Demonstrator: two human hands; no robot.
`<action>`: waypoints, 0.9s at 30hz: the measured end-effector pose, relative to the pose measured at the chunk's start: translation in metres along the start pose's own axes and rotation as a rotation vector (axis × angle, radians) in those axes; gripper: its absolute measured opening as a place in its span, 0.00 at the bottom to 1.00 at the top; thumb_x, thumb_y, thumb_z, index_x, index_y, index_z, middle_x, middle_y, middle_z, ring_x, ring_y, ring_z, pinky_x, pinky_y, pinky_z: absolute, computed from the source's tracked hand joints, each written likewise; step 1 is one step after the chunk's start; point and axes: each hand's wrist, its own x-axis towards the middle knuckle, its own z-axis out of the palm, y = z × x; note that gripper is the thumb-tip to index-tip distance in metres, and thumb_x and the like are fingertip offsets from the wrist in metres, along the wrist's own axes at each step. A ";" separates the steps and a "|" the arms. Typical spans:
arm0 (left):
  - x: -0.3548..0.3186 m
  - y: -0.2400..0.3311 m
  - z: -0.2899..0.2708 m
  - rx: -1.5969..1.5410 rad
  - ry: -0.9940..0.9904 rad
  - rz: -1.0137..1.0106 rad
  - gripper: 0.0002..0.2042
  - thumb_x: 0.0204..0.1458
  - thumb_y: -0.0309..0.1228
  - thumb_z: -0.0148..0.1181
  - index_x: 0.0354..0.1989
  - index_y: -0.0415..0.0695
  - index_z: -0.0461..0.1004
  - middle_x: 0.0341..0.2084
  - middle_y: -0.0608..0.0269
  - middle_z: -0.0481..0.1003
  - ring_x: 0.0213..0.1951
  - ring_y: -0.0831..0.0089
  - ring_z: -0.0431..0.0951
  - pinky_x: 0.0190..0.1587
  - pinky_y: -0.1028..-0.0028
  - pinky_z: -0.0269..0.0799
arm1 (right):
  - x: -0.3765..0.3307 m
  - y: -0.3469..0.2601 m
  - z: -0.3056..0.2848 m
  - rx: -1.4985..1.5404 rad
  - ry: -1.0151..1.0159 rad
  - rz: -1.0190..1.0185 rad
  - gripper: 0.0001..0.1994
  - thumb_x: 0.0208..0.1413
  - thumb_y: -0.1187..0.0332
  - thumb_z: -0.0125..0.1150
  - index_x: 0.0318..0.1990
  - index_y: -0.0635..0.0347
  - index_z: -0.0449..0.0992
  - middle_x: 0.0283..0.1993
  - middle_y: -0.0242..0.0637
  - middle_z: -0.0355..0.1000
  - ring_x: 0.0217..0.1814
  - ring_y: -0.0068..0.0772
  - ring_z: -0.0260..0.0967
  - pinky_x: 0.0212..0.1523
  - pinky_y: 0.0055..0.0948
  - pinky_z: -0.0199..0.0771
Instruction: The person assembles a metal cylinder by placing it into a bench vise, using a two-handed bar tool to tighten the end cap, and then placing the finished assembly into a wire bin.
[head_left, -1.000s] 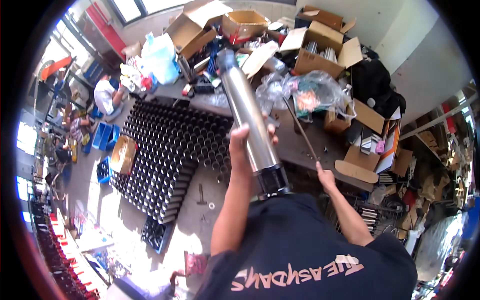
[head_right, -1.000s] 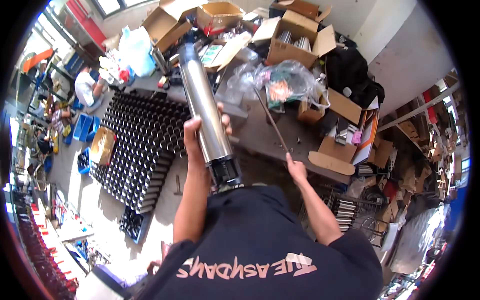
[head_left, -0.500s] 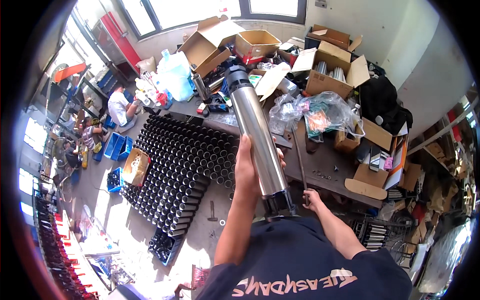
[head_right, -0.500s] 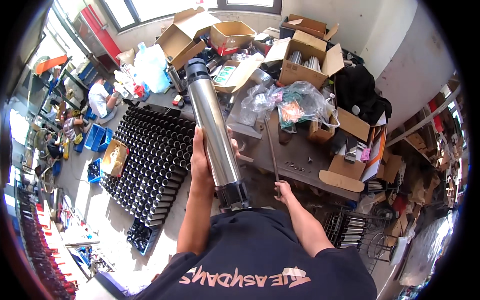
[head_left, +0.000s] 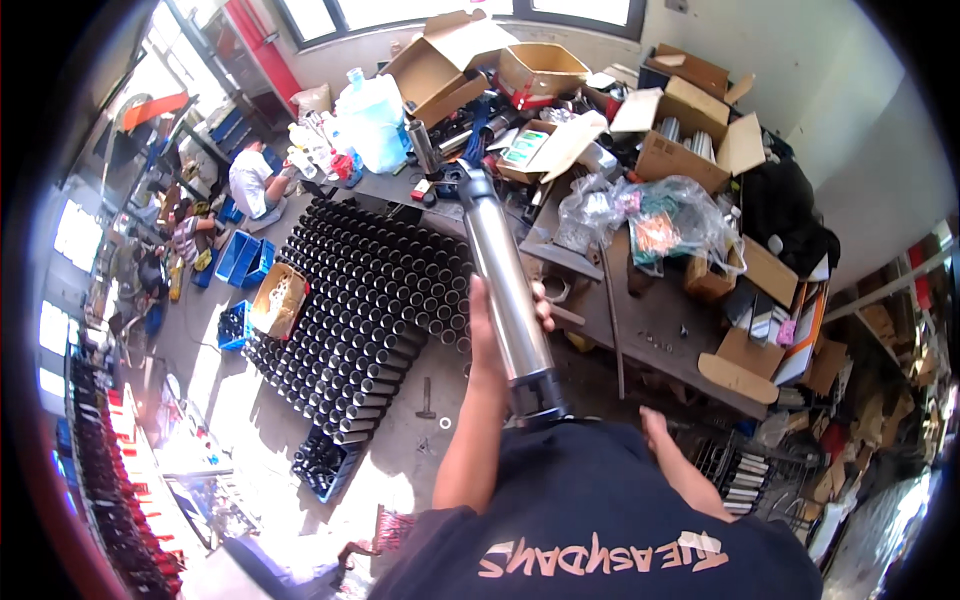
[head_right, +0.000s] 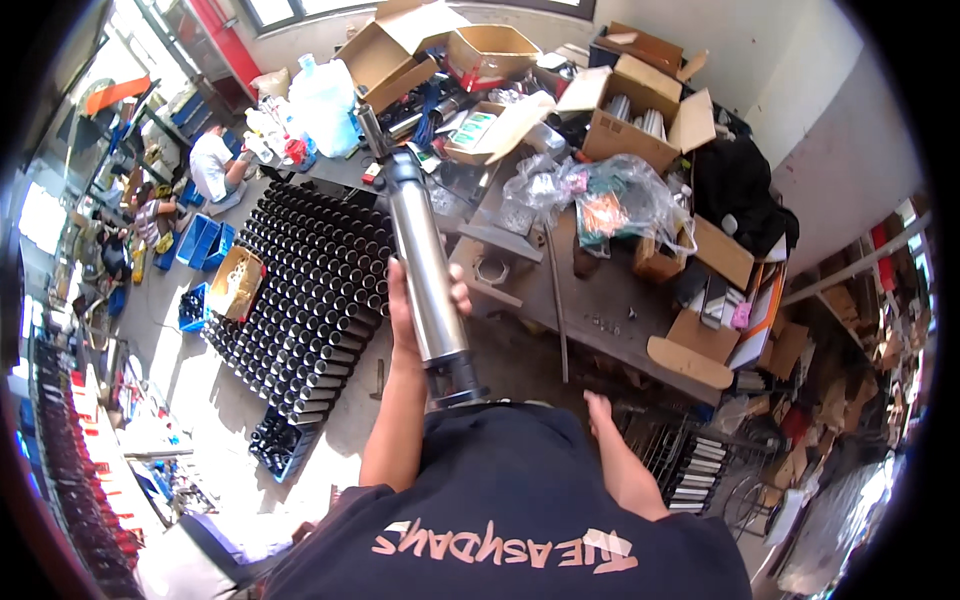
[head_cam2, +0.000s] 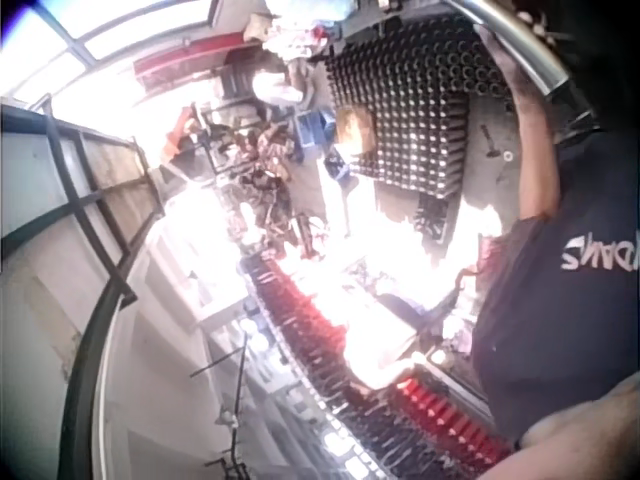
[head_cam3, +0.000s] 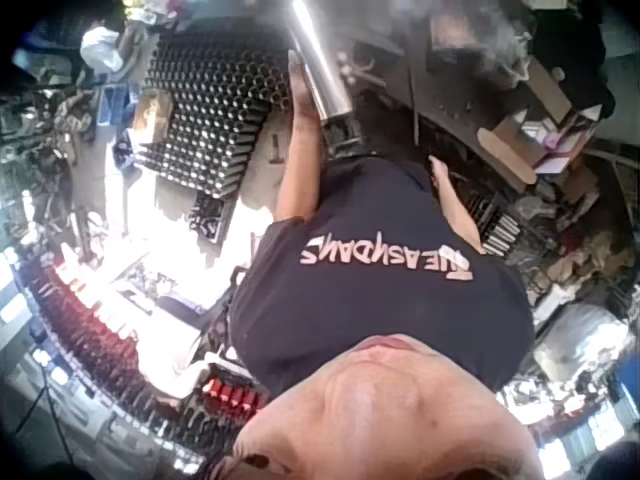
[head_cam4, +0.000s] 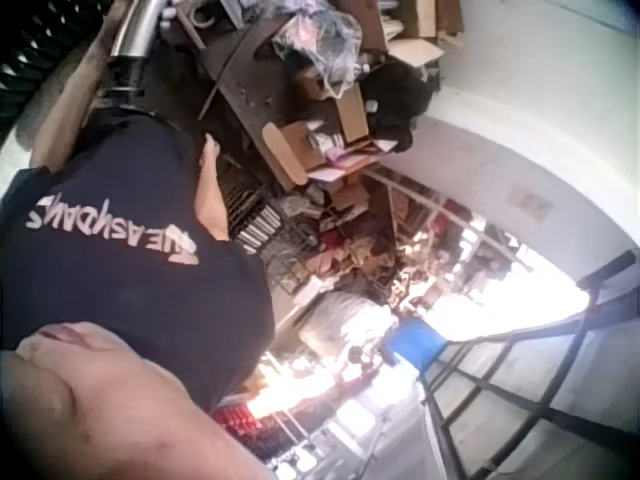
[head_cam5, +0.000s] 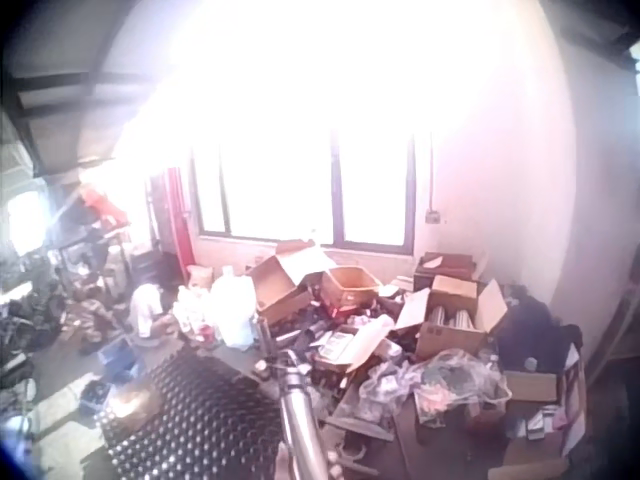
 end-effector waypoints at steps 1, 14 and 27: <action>0.004 -0.004 -0.006 0.104 0.141 -0.020 0.34 0.62 0.64 0.42 0.61 0.47 0.63 0.38 0.52 0.73 0.35 0.59 0.77 0.37 0.57 0.81 | 0.026 0.037 -0.016 0.062 0.036 -0.077 0.23 0.51 0.52 0.65 0.48 0.62 0.78 0.33 0.37 0.72 0.29 0.33 0.66 0.29 0.37 0.67; -0.010 0.014 0.024 0.252 0.156 0.055 0.39 0.63 0.67 0.31 0.51 0.38 0.67 0.37 0.51 0.74 0.32 0.59 0.79 0.33 0.60 0.80 | -0.030 0.038 -0.021 -0.036 0.013 -0.053 0.16 0.58 0.55 0.65 0.42 0.59 0.77 0.29 0.28 0.71 0.26 0.21 0.63 0.25 0.24 0.62; -0.010 0.014 -0.013 0.146 0.090 0.026 0.41 0.59 0.70 0.37 0.68 0.48 0.59 0.39 0.50 0.72 0.35 0.59 0.77 0.39 0.58 0.80 | -0.060 0.000 -0.002 -0.405 0.002 -0.186 0.25 0.55 0.51 0.68 0.45 0.69 0.81 0.43 0.45 0.81 0.46 0.38 0.78 0.49 0.33 0.76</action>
